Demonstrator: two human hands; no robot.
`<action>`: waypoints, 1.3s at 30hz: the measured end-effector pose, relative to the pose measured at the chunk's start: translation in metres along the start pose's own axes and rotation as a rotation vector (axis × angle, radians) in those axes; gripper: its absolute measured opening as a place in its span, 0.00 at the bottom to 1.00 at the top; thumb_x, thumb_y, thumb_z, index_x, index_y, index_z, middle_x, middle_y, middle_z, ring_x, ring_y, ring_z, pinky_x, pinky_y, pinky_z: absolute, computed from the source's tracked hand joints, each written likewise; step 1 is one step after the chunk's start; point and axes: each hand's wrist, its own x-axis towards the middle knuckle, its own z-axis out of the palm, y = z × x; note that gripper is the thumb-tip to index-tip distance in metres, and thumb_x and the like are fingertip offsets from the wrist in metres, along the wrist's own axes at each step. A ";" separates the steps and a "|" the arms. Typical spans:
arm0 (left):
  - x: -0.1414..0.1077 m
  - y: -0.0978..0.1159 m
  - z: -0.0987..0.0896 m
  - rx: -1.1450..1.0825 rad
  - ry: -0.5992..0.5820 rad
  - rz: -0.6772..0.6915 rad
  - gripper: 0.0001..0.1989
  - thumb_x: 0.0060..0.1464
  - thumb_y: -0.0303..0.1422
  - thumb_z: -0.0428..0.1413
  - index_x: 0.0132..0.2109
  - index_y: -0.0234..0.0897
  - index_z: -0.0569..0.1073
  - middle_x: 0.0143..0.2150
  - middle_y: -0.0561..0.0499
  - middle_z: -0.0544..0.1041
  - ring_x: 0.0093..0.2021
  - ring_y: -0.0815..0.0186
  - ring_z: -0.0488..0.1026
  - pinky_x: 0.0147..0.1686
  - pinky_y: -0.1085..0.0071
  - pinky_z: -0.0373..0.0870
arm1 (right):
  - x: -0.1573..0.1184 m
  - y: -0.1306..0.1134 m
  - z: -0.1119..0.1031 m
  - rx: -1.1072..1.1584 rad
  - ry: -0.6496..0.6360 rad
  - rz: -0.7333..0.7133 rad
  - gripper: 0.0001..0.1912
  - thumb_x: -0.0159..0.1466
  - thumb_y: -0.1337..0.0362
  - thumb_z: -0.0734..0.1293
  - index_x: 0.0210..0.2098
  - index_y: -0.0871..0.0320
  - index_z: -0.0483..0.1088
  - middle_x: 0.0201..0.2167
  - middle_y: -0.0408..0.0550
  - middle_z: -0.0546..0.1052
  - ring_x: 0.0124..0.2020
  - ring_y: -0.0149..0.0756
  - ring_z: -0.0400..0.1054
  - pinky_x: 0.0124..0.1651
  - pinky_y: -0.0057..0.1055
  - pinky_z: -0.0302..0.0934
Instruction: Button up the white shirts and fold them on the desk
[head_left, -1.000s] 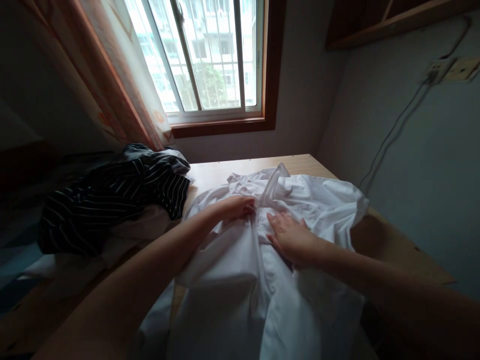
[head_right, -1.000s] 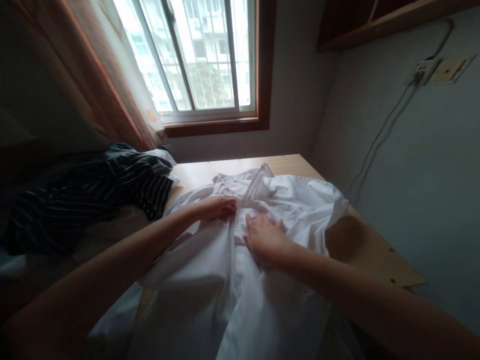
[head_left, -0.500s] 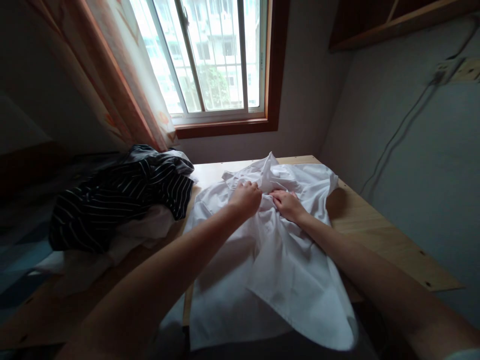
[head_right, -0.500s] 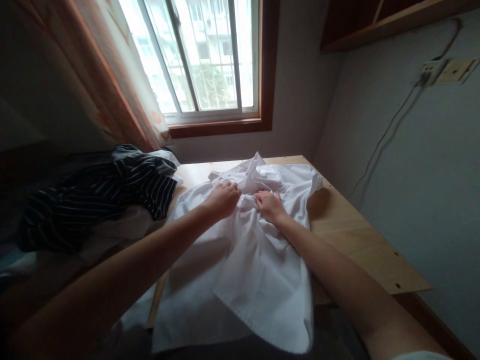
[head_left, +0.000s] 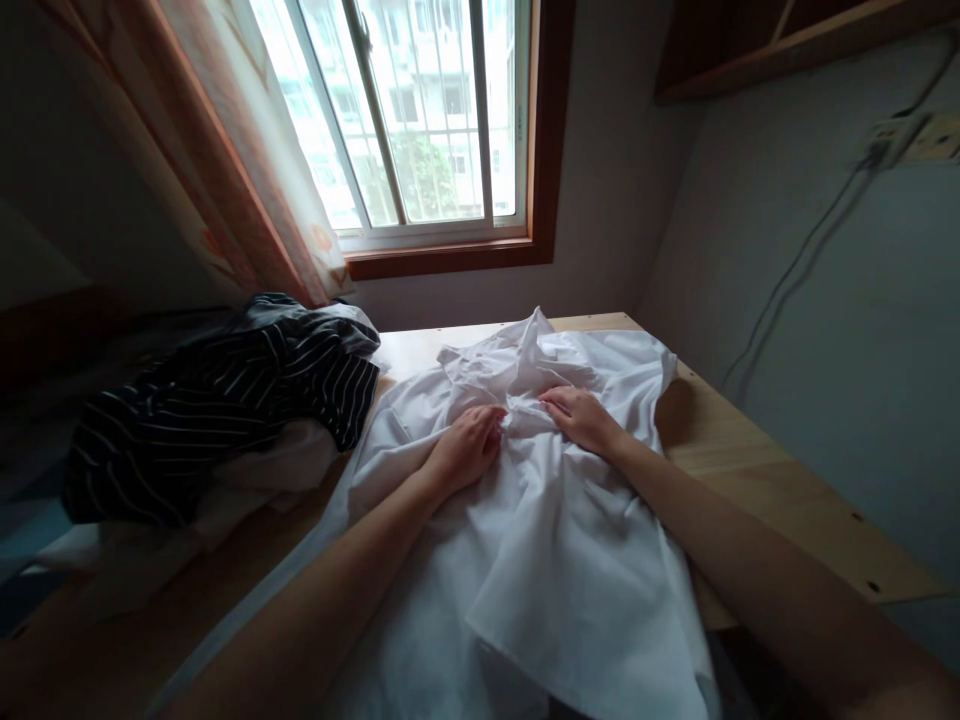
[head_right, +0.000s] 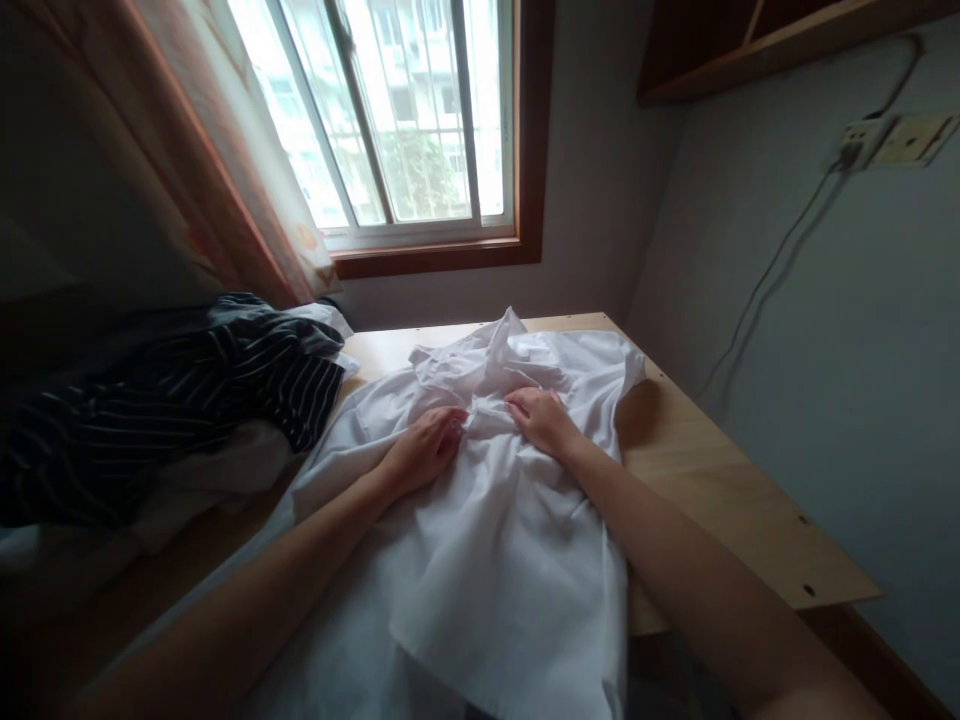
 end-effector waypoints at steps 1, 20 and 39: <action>0.000 0.001 -0.001 0.009 -0.012 0.008 0.12 0.60 0.26 0.48 0.49 0.35 0.70 0.48 0.43 0.76 0.51 0.59 0.71 0.56 0.58 0.68 | -0.001 -0.001 -0.001 -0.040 0.017 -0.016 0.16 0.69 0.58 0.59 0.46 0.54 0.77 0.48 0.51 0.78 0.51 0.44 0.69 0.60 0.44 0.55; 0.010 -0.011 0.006 -0.467 -0.027 -0.023 0.13 0.61 0.35 0.50 0.47 0.35 0.75 0.46 0.45 0.80 0.44 0.61 0.76 0.48 0.67 0.72 | -0.002 -0.010 0.011 0.203 0.228 -0.272 0.10 0.68 0.60 0.60 0.30 0.54 0.64 0.30 0.47 0.71 0.35 0.39 0.65 0.42 0.36 0.59; 0.020 -0.009 -0.002 -0.493 -0.065 -0.120 0.15 0.59 0.38 0.51 0.42 0.35 0.79 0.40 0.48 0.81 0.39 0.63 0.76 0.43 0.70 0.72 | 0.002 -0.010 0.013 0.298 0.235 -0.126 0.14 0.67 0.57 0.58 0.26 0.54 0.59 0.25 0.44 0.66 0.30 0.36 0.61 0.37 0.34 0.56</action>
